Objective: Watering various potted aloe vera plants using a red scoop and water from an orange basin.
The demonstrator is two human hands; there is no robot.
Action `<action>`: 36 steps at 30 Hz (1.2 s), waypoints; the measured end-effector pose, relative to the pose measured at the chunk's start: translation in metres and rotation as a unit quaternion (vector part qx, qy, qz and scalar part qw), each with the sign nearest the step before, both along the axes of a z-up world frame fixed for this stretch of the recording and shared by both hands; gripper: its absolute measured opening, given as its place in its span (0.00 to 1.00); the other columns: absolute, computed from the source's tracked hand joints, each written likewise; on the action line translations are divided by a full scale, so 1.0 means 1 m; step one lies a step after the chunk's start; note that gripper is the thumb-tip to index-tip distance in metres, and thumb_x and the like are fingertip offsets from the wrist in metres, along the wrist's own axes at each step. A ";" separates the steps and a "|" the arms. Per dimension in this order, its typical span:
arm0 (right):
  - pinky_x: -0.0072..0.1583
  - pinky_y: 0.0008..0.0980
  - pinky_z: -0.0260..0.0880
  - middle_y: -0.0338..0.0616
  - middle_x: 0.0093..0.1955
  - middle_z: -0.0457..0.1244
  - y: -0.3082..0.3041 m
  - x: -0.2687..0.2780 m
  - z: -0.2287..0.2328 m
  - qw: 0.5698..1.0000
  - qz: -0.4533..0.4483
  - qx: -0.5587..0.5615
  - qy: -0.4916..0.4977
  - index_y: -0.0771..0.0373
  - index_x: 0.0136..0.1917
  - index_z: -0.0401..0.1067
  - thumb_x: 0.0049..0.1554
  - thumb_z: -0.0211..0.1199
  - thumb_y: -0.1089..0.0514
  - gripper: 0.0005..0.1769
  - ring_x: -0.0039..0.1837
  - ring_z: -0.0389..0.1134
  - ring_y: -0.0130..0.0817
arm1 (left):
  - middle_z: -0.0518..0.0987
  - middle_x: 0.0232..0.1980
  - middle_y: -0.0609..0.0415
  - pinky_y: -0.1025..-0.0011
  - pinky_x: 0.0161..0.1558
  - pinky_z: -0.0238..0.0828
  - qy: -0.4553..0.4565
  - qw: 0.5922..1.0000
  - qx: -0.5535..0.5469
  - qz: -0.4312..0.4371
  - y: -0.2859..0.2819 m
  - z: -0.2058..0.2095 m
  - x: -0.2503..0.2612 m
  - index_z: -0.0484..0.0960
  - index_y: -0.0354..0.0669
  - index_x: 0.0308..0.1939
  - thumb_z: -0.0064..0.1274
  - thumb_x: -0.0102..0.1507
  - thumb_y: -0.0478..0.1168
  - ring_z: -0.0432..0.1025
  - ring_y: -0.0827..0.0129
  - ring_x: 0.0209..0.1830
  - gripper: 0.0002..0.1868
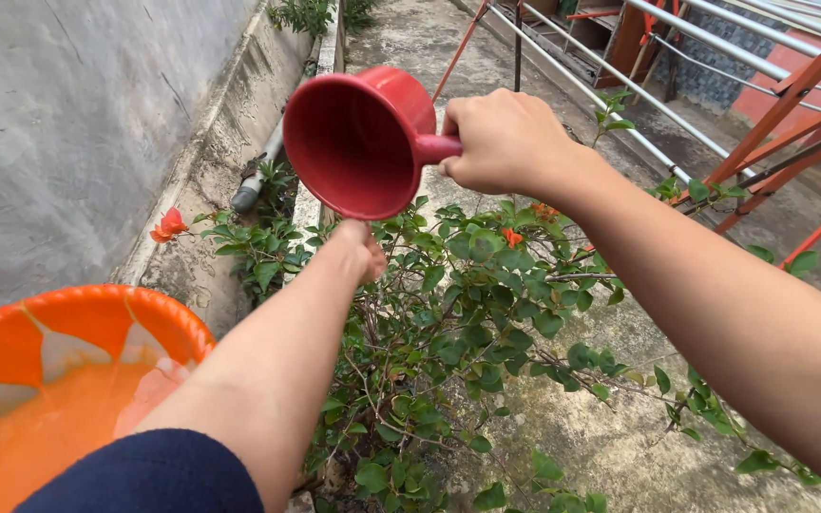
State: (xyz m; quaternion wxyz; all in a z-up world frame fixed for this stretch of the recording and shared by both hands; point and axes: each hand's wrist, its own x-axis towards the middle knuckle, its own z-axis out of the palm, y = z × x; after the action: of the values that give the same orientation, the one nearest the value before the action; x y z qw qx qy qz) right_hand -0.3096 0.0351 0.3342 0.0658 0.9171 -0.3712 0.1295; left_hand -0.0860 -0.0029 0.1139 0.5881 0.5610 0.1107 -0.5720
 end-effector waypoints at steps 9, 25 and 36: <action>0.50 0.44 0.70 0.47 0.41 0.71 -0.033 -0.015 0.007 0.998 -0.003 0.016 -0.055 0.56 0.51 0.79 0.48 0.74 0.42 0.22 0.45 0.73 0.44 | 0.52 0.16 0.64 0.78 0.20 0.48 0.003 0.999 -0.045 0.003 -0.014 0.033 0.012 0.61 0.49 0.20 0.45 0.72 0.55 0.46 0.78 0.15 0.28; 0.45 0.40 0.70 0.46 0.43 0.71 -0.103 -0.169 0.079 0.988 -0.126 0.004 -0.090 0.61 0.54 0.79 0.58 0.69 0.45 0.20 0.43 0.71 0.36 | 0.48 0.18 0.66 0.76 0.17 0.39 -0.050 0.962 -0.133 -0.232 -0.185 0.109 -0.128 0.58 0.51 0.21 0.44 0.69 0.46 0.43 0.76 0.13 0.22; 0.41 0.41 0.70 0.48 0.40 0.69 -0.175 -0.265 0.088 0.996 -0.064 0.016 -0.066 0.64 0.55 0.77 0.62 0.66 0.41 0.23 0.39 0.70 0.40 | 0.51 0.16 0.68 0.78 0.14 0.38 -0.049 0.887 -0.214 -0.407 -0.085 0.148 -0.174 0.59 0.51 0.21 0.48 0.67 0.43 0.42 0.80 0.11 0.21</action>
State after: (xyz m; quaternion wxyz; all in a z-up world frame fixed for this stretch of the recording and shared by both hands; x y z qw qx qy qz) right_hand -0.5742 -0.1404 0.4219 0.0343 0.8821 -0.4343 0.1792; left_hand -0.2602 -0.0874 0.2621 0.4141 0.4445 -0.2810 -0.7429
